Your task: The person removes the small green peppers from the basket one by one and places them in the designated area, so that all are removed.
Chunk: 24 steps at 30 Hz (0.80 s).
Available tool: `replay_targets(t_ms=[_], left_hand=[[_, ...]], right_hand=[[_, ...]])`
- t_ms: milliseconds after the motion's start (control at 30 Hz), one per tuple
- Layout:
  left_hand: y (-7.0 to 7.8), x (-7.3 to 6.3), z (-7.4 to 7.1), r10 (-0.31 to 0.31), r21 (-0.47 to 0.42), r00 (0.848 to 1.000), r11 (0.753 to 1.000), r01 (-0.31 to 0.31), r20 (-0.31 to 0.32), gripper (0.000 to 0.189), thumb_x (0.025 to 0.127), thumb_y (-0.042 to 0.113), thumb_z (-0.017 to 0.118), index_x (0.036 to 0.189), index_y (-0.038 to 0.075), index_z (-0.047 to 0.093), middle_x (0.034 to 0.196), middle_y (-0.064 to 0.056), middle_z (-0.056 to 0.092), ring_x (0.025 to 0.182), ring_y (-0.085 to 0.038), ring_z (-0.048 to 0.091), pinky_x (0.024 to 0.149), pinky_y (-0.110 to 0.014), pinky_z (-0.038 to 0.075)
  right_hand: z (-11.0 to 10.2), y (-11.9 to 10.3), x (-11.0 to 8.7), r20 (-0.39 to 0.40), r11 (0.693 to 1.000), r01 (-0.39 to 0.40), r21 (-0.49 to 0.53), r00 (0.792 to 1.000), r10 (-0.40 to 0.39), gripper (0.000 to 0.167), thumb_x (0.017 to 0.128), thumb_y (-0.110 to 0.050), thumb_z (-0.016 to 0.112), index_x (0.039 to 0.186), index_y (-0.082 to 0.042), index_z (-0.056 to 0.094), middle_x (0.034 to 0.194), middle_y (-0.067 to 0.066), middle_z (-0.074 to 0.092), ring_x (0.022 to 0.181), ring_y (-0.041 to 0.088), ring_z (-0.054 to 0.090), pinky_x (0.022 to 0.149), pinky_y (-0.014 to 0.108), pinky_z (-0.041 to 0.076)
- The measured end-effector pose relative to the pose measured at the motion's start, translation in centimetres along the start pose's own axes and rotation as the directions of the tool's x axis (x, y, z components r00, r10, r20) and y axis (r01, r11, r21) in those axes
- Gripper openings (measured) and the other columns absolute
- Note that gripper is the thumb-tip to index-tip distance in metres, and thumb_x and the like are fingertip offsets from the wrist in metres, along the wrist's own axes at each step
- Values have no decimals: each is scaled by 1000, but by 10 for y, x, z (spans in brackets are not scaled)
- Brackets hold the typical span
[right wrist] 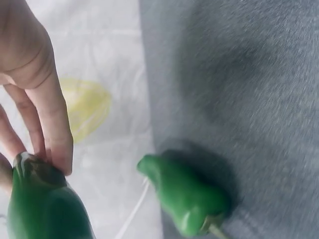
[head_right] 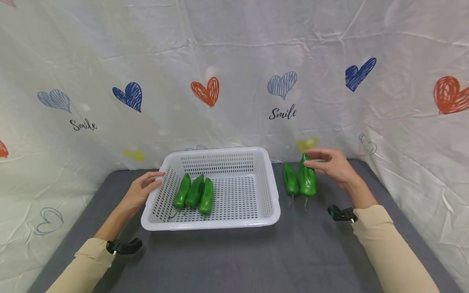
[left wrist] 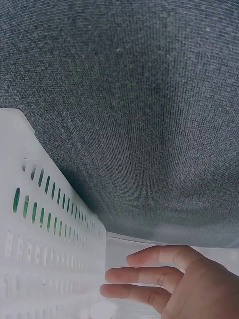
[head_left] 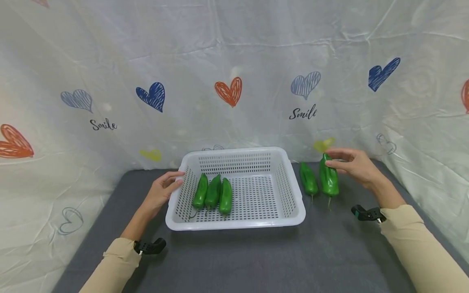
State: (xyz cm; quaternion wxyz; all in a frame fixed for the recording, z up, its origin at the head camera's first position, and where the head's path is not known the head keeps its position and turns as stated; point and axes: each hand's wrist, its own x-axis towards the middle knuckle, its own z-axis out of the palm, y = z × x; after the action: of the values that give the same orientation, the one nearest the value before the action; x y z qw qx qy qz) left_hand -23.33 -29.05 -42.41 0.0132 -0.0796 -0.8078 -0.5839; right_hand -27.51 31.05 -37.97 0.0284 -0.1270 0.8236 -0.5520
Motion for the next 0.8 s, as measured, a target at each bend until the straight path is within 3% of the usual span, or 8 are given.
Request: replay_targets(t_ms=[133, 400, 800], left_hand=[[1, 1, 0, 1, 0, 1000, 1000, -1, 2, 44, 103, 25, 65, 142, 5, 56, 132, -24, 56, 100, -21, 64, 77, -34, 56], [1, 1, 0, -9, -4, 1000, 1000, 9, 0, 44, 103, 25, 65, 141, 5, 56, 133, -24, 56, 100, -21, 64, 76, -35, 56], [0, 0, -1, -6, 2, 1000, 1000, 6, 5, 44, 103, 25, 64, 141, 5, 56, 134, -24, 55, 101, -23, 64, 77, -36, 56]], right_hand=[[-4, 13, 2, 6, 999, -29, -30, 1000, 29, 60, 97, -27, 73, 146, 1, 50, 136, 7, 55, 114, 8, 55, 95, 50, 49], [-9, 33, 11, 16, 997, -67, 32, 998, 67, 63, 97, -26, 74, 148, -1, 48, 135, 5, 55, 114, 9, 56, 86, 30, 52], [-8, 51, 27, 69, 993, -108, 48, 992, 104, 67, 98, -29, 72, 150, 1, 44, 144, 14, 47, 114, 8, 56, 92, 37, 51]])
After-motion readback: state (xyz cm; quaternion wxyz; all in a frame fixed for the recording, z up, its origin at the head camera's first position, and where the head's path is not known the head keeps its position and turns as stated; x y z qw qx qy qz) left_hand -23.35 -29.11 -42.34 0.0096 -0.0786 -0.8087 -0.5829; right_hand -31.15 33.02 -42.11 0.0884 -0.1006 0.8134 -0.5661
